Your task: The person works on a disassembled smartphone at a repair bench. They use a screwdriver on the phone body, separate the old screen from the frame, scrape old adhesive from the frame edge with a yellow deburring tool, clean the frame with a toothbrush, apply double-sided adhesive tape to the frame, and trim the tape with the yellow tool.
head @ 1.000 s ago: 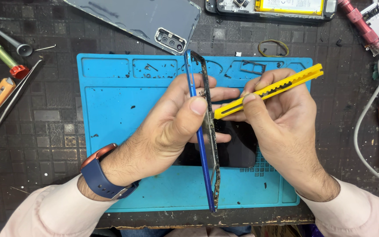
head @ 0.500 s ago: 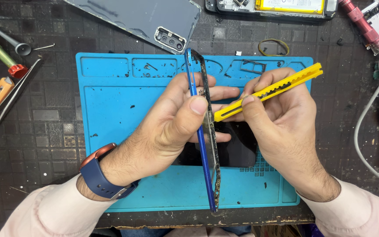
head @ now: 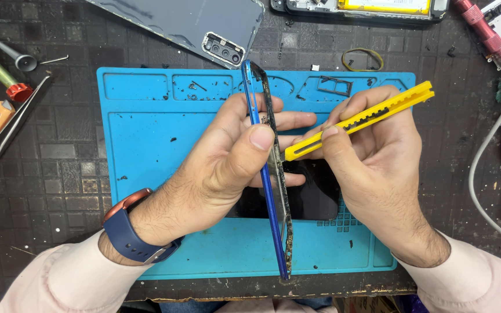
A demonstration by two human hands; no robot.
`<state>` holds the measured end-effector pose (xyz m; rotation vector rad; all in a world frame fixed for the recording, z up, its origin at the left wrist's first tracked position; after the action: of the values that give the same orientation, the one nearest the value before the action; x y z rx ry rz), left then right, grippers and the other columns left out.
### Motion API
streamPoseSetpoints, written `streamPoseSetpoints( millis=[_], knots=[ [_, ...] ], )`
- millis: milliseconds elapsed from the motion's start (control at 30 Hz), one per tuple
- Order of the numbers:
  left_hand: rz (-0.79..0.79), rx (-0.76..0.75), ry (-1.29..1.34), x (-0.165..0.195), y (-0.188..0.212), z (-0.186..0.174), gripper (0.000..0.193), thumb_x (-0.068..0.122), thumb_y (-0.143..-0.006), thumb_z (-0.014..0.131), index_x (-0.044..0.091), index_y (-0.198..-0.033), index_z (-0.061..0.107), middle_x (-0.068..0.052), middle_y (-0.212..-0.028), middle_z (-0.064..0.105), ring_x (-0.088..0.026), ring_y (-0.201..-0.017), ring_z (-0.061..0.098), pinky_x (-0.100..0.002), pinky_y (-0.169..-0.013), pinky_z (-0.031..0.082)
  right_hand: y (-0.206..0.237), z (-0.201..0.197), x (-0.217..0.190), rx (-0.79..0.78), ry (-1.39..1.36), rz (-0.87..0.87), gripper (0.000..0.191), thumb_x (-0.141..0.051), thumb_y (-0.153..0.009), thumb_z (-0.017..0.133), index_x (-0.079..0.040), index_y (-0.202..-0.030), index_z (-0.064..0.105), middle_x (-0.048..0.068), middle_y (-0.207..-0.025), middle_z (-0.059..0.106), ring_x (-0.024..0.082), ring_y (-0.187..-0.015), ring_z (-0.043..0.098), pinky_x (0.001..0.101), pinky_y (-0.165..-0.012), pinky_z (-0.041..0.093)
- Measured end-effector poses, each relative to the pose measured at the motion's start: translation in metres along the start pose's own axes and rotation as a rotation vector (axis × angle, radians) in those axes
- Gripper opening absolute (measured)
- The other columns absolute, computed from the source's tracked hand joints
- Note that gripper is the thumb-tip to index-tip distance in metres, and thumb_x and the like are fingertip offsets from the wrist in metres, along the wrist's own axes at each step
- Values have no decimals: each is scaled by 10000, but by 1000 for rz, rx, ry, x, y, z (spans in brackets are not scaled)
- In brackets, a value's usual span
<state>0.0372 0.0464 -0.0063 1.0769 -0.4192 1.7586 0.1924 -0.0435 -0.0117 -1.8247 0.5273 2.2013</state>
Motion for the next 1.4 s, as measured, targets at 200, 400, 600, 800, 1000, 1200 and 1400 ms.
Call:
streamPoseSetpoints(
  millis=[200,400,600,800,1000,1200,1400],
  knots=[
    [0,-4,7,0,-1,0,824,645,-975,592,32,-1433,288,-294,-1525,428,-363,-1380,535,-503,-1006,589,0,0,0,-6,-31,-4,216,108,-1052,541,-6,-1180,409,119,-1124,547,201,-1028,696,370,-951,646],
    [5,4,6,3,1,0,831,653,-978,578,20,-1427,280,-297,-1523,427,-370,-1388,531,-509,-1016,586,0,1,0,-17,-25,-21,231,121,-1051,537,-11,-1186,403,121,-1133,544,203,-1042,685,387,-959,656],
    [14,8,-4,3,0,1,879,672,-974,565,6,-1451,248,-296,-1516,426,-375,-1383,528,-515,-1023,577,0,-1,1,-27,-39,-11,197,90,-1063,531,-13,-1175,406,115,-1111,562,209,-1049,711,381,-948,669],
    [17,8,11,3,1,0,884,662,-979,568,-4,-1456,236,-293,-1518,423,-369,-1377,526,-520,-1032,569,0,-3,3,-28,-8,-31,212,79,-1077,551,-15,-1210,415,116,-1122,586,199,-1062,707,351,-924,647],
    [16,11,7,3,0,1,879,662,-977,572,1,-1454,242,-291,-1517,426,-370,-1376,528,-516,-1031,573,0,-2,2,-27,-16,-48,216,84,-1089,552,-13,-1223,413,119,-1089,580,169,-1016,685,378,-966,667],
    [27,15,-8,5,1,1,871,663,-979,569,2,-1451,253,-290,-1509,439,-369,-1363,544,-508,-1022,579,0,0,1,-15,-38,-14,206,87,-1060,543,-10,-1189,415,110,-1125,557,193,-1049,711,380,-957,674],
    [30,14,-11,6,0,2,874,667,-976,571,4,-1450,253,-292,-1504,441,-368,-1359,547,-508,-1020,581,0,-2,1,15,23,-14,216,88,-1080,571,-3,-1206,421,113,-1102,562,160,-1037,660,374,-936,644]
  ],
)
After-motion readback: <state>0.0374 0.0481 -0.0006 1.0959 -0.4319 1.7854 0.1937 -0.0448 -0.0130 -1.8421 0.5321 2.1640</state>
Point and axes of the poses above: each hand's wrist, its own y-axis away from the middle knuckle, its own z-axis out of the palm, x = y × z, the point moved 5 cm from there along -y, towards the middle knuckle
